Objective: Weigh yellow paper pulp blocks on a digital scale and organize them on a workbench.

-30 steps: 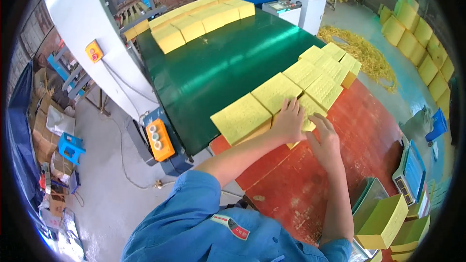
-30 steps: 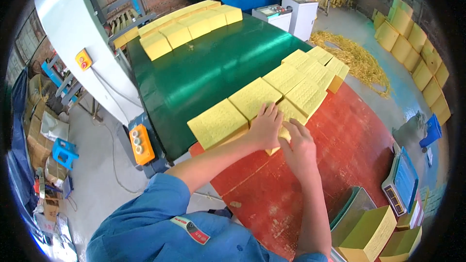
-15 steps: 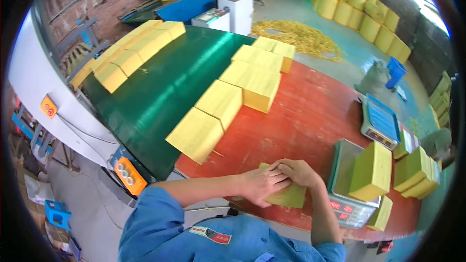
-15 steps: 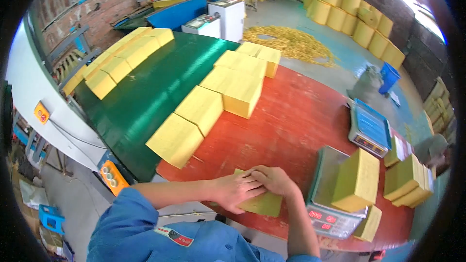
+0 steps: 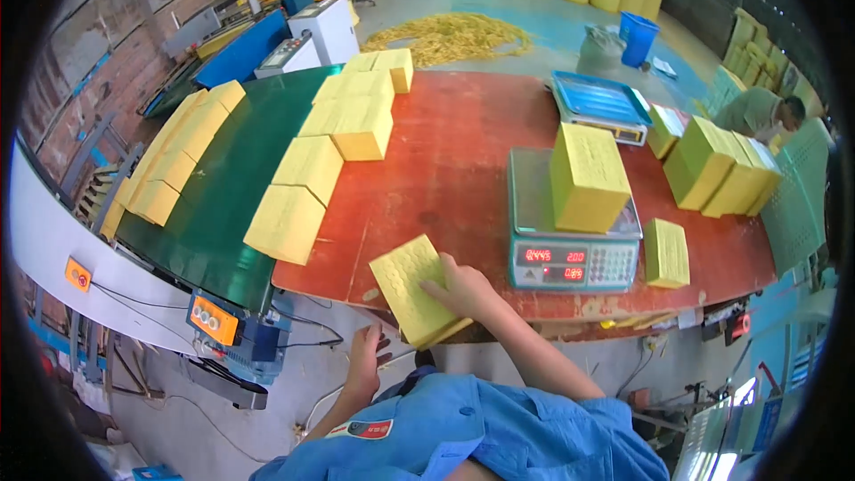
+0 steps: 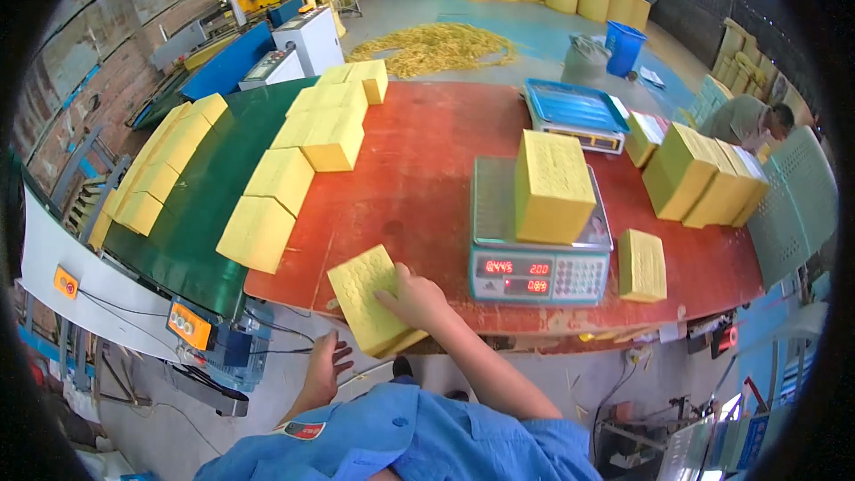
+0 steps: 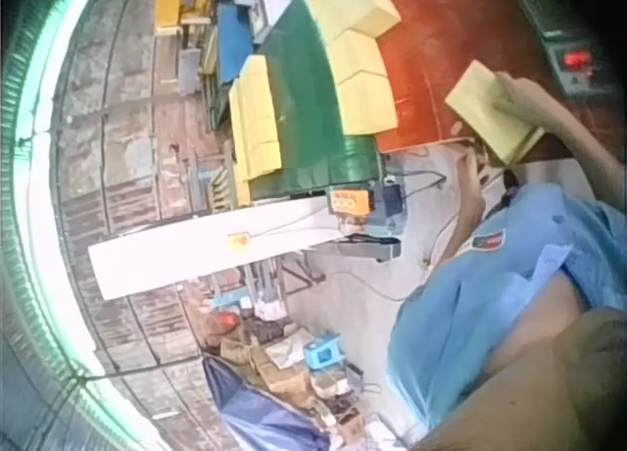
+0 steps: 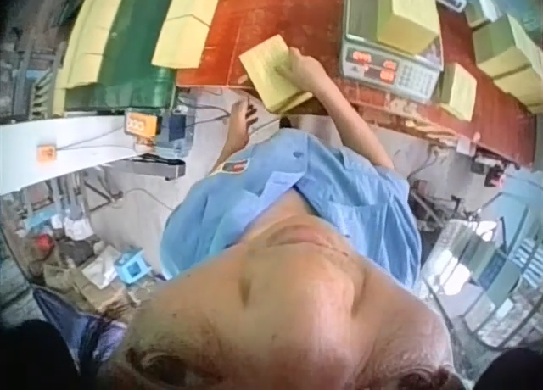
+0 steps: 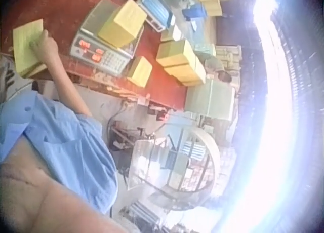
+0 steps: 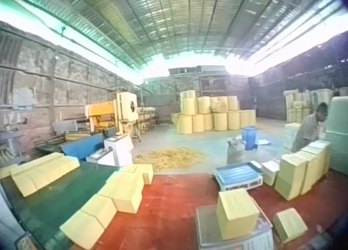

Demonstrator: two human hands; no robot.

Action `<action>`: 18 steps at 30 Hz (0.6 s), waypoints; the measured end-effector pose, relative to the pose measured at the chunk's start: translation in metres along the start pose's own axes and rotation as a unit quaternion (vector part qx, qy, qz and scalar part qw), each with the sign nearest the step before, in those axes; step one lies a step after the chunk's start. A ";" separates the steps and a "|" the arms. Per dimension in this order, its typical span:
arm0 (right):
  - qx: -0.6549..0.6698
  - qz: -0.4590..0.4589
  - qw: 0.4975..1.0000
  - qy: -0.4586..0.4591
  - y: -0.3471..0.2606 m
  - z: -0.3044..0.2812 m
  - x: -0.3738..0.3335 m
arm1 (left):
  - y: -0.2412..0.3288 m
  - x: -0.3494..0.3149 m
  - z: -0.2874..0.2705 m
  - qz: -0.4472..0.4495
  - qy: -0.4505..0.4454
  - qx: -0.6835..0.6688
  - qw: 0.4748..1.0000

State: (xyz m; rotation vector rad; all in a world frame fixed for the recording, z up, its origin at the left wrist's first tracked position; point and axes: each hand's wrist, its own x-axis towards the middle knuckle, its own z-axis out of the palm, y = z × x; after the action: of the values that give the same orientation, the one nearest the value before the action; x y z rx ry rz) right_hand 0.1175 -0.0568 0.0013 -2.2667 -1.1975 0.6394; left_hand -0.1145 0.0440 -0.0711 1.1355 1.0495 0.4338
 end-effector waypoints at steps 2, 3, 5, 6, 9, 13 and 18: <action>-0.001 0.004 1.000 -0.012 -0.003 0.002 0.000 | -0.024 0.005 0.003 -0.145 -0.048 -0.089 0.984; -0.004 -0.001 1.000 -0.021 -0.008 0.003 0.002 | -0.040 0.019 -0.005 -0.158 -0.104 -0.147 0.971; -0.002 0.000 1.000 -0.018 -0.007 0.011 -0.003 | -0.038 0.018 0.009 -0.136 -0.133 -0.241 0.952; 0.001 -0.004 1.000 -0.018 -0.009 0.014 -0.007 | -0.035 0.018 0.017 -0.114 -0.157 -0.334 0.922; 0.006 -0.004 1.000 -0.026 -0.012 0.033 -0.022 | -0.019 -0.007 0.022 0.001 -0.214 -0.364 0.907; 0.068 0.001 0.995 -0.077 -0.024 0.057 -0.033 | -0.024 -0.027 -0.008 0.033 -0.253 -0.401 0.880; 0.111 -0.002 0.994 0.009 -0.034 0.063 -0.026 | -0.013 -0.003 -0.045 0.091 -0.266 0.019 0.959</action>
State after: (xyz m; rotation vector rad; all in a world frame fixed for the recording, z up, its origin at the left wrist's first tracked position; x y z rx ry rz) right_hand 0.0452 -0.0494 -0.0222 -2.0797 -1.0653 0.7115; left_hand -0.1567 0.0601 -0.0835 1.2950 0.4850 0.2294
